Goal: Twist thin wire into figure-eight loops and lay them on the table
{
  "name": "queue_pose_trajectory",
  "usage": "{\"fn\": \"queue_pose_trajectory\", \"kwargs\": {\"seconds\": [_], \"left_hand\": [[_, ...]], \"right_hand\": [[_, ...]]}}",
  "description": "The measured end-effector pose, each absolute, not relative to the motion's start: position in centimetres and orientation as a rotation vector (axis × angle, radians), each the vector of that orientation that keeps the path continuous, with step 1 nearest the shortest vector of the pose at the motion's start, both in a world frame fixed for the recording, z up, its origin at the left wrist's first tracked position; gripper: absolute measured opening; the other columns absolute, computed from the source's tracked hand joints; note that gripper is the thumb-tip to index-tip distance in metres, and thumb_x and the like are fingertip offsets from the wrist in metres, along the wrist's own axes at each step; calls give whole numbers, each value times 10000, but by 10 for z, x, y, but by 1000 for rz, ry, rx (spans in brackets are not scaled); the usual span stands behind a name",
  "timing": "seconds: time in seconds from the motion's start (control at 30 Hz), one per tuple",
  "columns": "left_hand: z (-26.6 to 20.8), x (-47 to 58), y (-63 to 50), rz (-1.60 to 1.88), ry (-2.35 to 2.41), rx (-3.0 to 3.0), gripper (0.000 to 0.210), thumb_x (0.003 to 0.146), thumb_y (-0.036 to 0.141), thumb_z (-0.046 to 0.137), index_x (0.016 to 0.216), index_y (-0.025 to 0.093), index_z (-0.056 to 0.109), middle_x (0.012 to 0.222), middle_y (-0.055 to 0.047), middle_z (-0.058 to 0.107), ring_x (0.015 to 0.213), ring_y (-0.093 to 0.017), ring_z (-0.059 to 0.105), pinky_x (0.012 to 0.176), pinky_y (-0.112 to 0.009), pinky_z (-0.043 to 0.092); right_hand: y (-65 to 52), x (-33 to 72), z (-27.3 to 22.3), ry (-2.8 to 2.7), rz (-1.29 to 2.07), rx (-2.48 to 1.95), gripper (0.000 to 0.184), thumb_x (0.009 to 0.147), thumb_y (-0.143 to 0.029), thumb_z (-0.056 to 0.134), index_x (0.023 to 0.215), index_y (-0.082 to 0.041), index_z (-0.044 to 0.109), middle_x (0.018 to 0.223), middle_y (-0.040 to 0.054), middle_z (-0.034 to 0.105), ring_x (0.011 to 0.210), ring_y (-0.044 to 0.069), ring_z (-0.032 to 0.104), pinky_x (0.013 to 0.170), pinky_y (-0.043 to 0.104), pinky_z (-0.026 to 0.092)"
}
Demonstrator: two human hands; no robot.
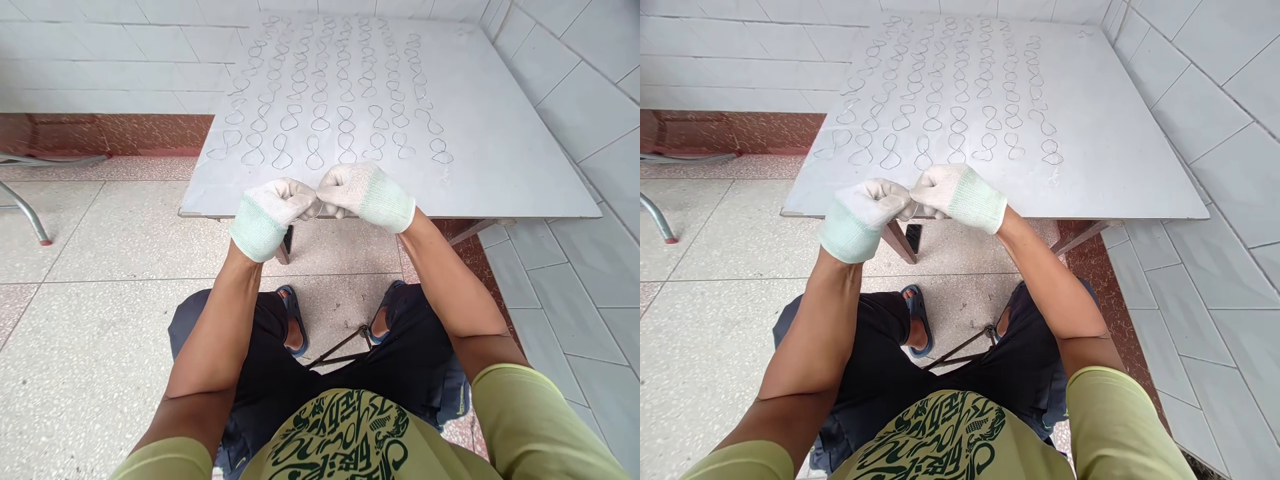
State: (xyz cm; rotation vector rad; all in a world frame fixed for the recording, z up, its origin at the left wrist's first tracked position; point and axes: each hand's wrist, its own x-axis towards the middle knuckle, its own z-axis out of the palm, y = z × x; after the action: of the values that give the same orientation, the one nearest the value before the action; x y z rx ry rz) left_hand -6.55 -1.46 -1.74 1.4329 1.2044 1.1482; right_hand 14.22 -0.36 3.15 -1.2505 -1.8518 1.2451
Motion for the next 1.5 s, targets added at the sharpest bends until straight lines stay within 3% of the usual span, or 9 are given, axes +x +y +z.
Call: {"fn": "queue_pose_trajectory", "kwargs": {"seconds": [0.2, 0.3, 0.37, 0.5, 0.73, 0.93, 1.13, 1.27, 1.5], "left_hand": [[-16, -69, -19, 1211, 1150, 1521, 438, 1037, 620, 705, 995, 199, 817, 895, -94, 823, 956, -271, 797, 900, -406, 631], [-2, -66, -29, 1503, 1389, 1574, 254, 1080, 428, 695, 1120, 224, 840, 1082, -71, 840, 1125, -284, 781, 1110, -450, 568], [9, -62, -38, 1550, 1599, 1697, 168, 1046, 335, 728, 1047, 238, 865, 1125, -61, 817, 1175, -294, 735, 1146, -437, 522], [16, -52, -47, 1278, 1679, 1937, 155, 940, 402, 830, 869, 265, 840, 804, -60, 620, 980, -323, 646, 1012, -444, 514], [-2, -46, -36, 1157, 1552, 1999, 227, 883, 449, 800, 754, 277, 727, 689, -39, 412, 835, -322, 538, 870, -438, 466], [0, -47, -38, 1120, 1604, 2010, 327, 887, 332, 774, 615, 274, 602, 729, -68, 472, 952, -351, 553, 1063, -527, 463], [1, -49, -40, 1176, 1686, 2042, 316, 867, 281, 789, 626, 253, 586, 1039, -164, 658, 1262, -459, 557, 1288, -727, 288], [-11, -54, -34, 1296, 1557, 1917, 316, 849, 305, 874, 680, 250, 612, 1424, -125, 716, 1508, -456, 501, 1356, -632, 362], [-19, -59, -28, 1308, 1459, 1776, 330, 858, 377, 951, 783, 257, 653, 1530, -67, 727, 1591, -411, 527, 1358, -542, 429]], "right_hand": [[-2, 138, 31, -1704, 1359, -1272, 343, 1034, -183, 732, 703, -203, 640, 663, 3, 700, 570, 106, 610, 558, 244, 479], [1, 139, 33, -1603, 1375, -1282, 362, 1045, -158, 717, 702, -212, 615, 654, 1, 687, 570, 106, 591, 560, 243, 492], [3, 141, 32, -1574, 1370, -1261, 372, 1052, -160, 712, 700, -216, 604, 659, -1, 687, 581, 106, 592, 577, 240, 505], [4, 141, 30, -1544, 1350, -1219, 338, 1085, -175, 662, 752, -217, 629, 662, -13, 677, 586, 107, 598, 599, 241, 514], [0, 131, 21, -1552, 1281, -1237, 352, 1095, -207, 638, 746, -229, 596, 678, -5, 696, 634, 118, 620, 653, 240, 555], [-2, 129, 15, -1675, 1108, -1274, 364, 1078, -244, 651, 727, -255, 552, 663, -9, 663, 652, 147, 600, 679, 294, 526], [1, 129, 6, -1809, 924, -1307, 389, 1083, -284, 605, 705, -262, 517, 675, -4, 647, 715, 177, 609, 759, 333, 501], [2, 129, 3, -1854, 871, -1302, 402, 1090, -294, 606, 708, -261, 488, 707, -4, 619, 761, 181, 599, 782, 339, 469], [-1, 130, 11, -1943, 863, -1286, 373, 1074, -251, 627, 720, -261, 510, 713, -2, 623, 801, 193, 597, 790, 335, 462]]}}
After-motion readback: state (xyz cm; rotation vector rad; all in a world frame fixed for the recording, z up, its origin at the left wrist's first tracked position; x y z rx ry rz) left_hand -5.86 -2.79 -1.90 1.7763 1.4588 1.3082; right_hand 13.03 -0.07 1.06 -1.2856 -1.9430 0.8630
